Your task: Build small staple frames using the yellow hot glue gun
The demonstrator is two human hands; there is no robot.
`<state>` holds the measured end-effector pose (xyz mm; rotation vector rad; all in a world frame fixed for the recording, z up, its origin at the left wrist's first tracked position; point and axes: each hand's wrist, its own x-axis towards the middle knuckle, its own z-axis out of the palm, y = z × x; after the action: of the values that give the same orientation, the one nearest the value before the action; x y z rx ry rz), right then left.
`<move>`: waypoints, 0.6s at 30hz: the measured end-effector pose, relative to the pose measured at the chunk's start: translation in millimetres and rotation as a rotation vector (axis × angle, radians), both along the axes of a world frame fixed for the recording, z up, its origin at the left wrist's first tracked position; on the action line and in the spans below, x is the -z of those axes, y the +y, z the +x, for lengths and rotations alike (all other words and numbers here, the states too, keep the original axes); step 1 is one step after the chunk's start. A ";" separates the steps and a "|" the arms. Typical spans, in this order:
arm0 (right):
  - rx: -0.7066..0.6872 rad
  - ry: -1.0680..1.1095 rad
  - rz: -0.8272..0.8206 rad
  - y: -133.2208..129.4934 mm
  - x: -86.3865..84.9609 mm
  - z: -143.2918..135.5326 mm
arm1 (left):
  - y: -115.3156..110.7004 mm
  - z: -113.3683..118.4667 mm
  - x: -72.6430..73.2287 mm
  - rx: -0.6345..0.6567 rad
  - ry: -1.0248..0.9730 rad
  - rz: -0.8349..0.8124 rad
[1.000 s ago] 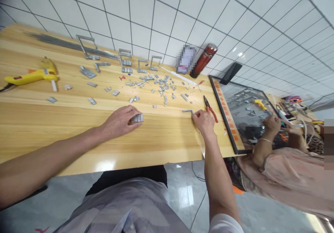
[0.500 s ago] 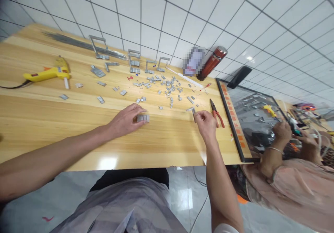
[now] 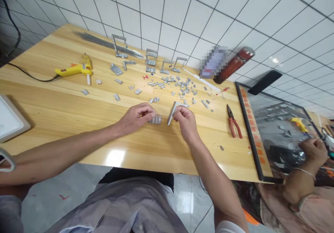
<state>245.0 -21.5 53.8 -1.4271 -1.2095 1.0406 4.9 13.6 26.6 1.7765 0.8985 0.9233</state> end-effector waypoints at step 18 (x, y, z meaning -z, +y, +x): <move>-0.021 -0.622 0.514 -1.0 6.0 -34.4 | -6.2 4.8 -3.4 0.072 -0.050 -0.201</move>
<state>210.6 -22.5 47.8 -1.3500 -1.7777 0.2395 9.7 7.4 30.0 1.5968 0.8587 0.7997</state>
